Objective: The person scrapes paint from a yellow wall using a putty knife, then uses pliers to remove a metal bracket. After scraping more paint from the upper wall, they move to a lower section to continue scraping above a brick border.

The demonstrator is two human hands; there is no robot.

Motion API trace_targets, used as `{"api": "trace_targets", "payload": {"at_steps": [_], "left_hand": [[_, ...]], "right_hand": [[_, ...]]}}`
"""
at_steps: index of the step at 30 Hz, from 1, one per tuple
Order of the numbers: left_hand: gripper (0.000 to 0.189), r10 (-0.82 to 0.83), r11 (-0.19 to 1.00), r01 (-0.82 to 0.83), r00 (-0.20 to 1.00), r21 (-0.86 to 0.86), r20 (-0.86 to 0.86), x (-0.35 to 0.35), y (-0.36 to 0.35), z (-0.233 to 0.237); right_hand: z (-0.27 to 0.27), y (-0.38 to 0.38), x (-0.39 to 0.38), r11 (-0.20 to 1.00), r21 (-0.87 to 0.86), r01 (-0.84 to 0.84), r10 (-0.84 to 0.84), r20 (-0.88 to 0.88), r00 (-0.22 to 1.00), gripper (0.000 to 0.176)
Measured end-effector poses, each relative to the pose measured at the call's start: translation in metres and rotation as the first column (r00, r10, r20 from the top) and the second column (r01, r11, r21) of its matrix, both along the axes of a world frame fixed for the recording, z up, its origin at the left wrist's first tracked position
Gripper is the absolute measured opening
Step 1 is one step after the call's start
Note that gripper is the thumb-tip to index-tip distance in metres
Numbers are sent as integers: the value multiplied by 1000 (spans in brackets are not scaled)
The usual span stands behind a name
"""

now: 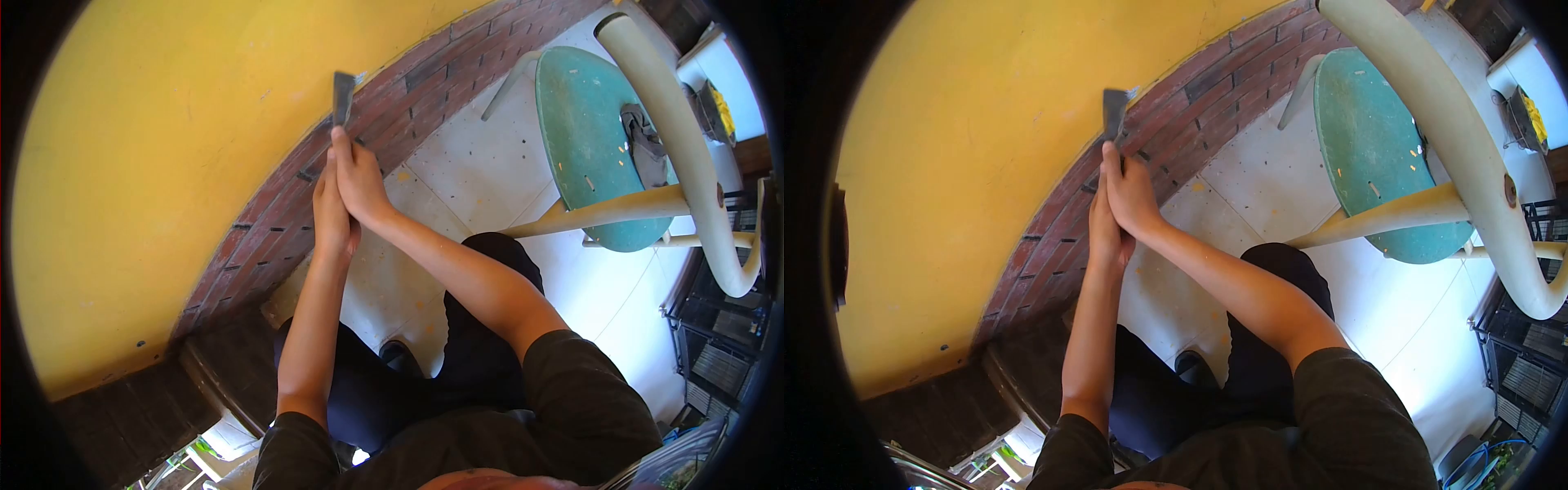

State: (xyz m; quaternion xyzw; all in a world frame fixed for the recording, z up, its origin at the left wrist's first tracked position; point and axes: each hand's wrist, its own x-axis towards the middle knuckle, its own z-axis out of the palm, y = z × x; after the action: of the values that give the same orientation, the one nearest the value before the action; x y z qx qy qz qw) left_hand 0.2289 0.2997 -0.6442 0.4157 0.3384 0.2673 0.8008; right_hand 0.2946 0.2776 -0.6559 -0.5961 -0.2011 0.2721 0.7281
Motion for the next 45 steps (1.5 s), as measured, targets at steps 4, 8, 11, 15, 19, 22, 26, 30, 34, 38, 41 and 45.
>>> {"api": "trace_targets", "payload": {"at_steps": [4,8,11,15,19,22,26,30,34,38,41,45], "left_hand": [[38,-22,1000,22,1000,-6,-10,0,3,2],[39,59,998,-58,997,20,-58,-5,-2,9],[42,-18,1000,20,995,19,-94,-4,10,6],[45,-97,995,100,989,28,-115,7,25,-4],[43,2,1000,-1,996,5,-90,-4,10,-3],[43,-64,998,62,995,-26,-72,-3,19,-9],[42,-124,992,123,992,-23,-38,16,23,-7],[41,-23,999,19,997,-43,-79,0,10,-3],[43,-56,998,55,994,-11,-97,0,14,-7],[44,-88,996,87,994,-10,-69,21,19,-9],[43,-6,1000,8,996,20,-84,11,2,3],[43,21,999,-17,996,44,-85,4,1,-4]], "right_hand": [[0,3,1,999,6,36,-36,-36,999,64],[2,3,-15,999,13,34,-33,-61,998,66],[6,5,-6,998,-12,56,-56,-42,998,67],[6,10,7,998,24,62,-56,-188,981,68],[-3,9,-9,997,-7,83,-83,-91,992,70],[-1,9,-5,994,-50,97,-100,-72,992,72],[1,9,11,993,-28,116,-119,-115,986,73],[-3,7,-4,995,-84,53,-58,-57,997,72],[-3,5,-1,999,-25,49,-52,-129,990,72],[3,4,15,997,-16,75,-77,-237,968,71],[-7,4,7,999,-31,27,-32,-183,983,70],[-13,4,0,999,-42,9,-15,-133,991,69]]}}
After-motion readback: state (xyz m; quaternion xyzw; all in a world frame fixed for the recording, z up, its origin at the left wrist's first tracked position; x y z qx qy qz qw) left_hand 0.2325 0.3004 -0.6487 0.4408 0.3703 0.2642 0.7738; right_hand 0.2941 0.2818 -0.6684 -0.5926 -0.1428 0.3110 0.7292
